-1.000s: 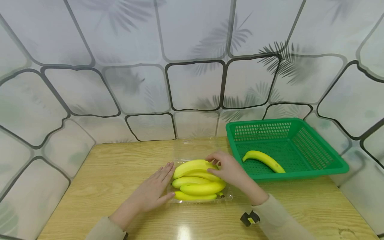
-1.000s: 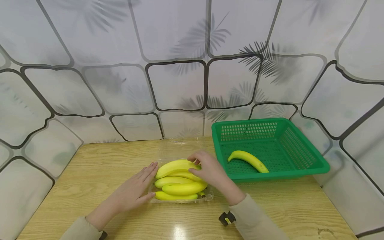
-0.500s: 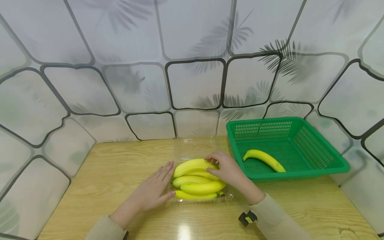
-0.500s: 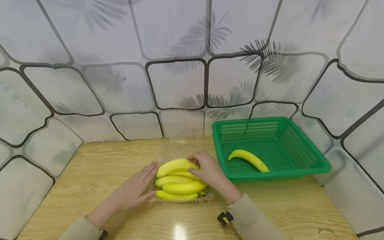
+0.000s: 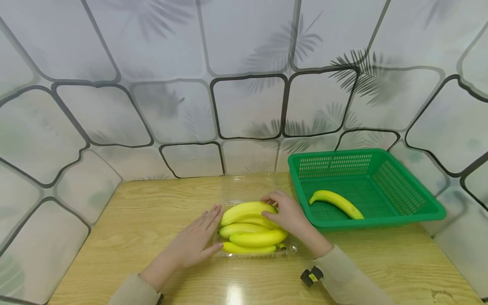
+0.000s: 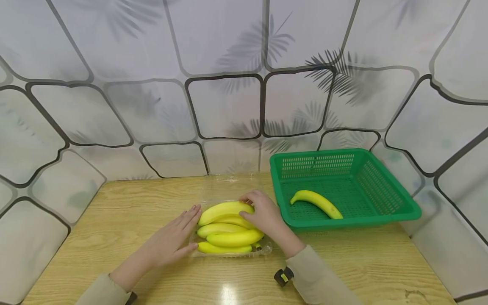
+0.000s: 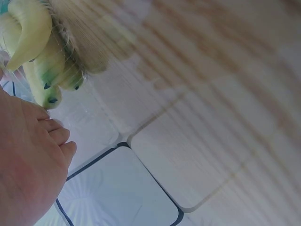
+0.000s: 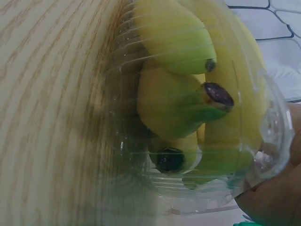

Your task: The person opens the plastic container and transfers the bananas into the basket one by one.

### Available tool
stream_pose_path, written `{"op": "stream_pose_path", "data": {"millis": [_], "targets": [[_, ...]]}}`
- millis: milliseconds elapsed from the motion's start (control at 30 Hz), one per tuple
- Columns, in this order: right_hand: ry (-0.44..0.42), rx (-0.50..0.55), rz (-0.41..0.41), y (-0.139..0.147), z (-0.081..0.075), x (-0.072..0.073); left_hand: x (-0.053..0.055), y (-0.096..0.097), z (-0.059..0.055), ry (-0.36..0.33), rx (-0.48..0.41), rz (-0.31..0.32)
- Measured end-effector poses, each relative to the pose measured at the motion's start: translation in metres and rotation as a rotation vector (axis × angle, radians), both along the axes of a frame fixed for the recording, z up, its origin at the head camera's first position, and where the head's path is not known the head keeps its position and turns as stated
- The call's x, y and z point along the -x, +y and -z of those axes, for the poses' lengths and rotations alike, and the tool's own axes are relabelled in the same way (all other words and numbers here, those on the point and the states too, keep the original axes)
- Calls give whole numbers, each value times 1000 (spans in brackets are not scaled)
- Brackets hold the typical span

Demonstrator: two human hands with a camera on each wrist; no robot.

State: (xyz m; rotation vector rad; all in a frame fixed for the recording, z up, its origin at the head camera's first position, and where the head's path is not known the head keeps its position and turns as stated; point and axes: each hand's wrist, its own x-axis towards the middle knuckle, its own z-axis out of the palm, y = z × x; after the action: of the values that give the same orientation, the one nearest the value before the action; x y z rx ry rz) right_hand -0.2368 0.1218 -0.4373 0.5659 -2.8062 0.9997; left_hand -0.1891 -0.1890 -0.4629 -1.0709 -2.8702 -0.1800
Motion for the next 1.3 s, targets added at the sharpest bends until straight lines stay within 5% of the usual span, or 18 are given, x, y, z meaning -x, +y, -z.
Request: {"op": "stream_pose_path", "data": {"millis": [1300], "targets": [[-33, 68, -6, -3, 16, 3, -1, 2, -2, 2, -18, 12]]}}
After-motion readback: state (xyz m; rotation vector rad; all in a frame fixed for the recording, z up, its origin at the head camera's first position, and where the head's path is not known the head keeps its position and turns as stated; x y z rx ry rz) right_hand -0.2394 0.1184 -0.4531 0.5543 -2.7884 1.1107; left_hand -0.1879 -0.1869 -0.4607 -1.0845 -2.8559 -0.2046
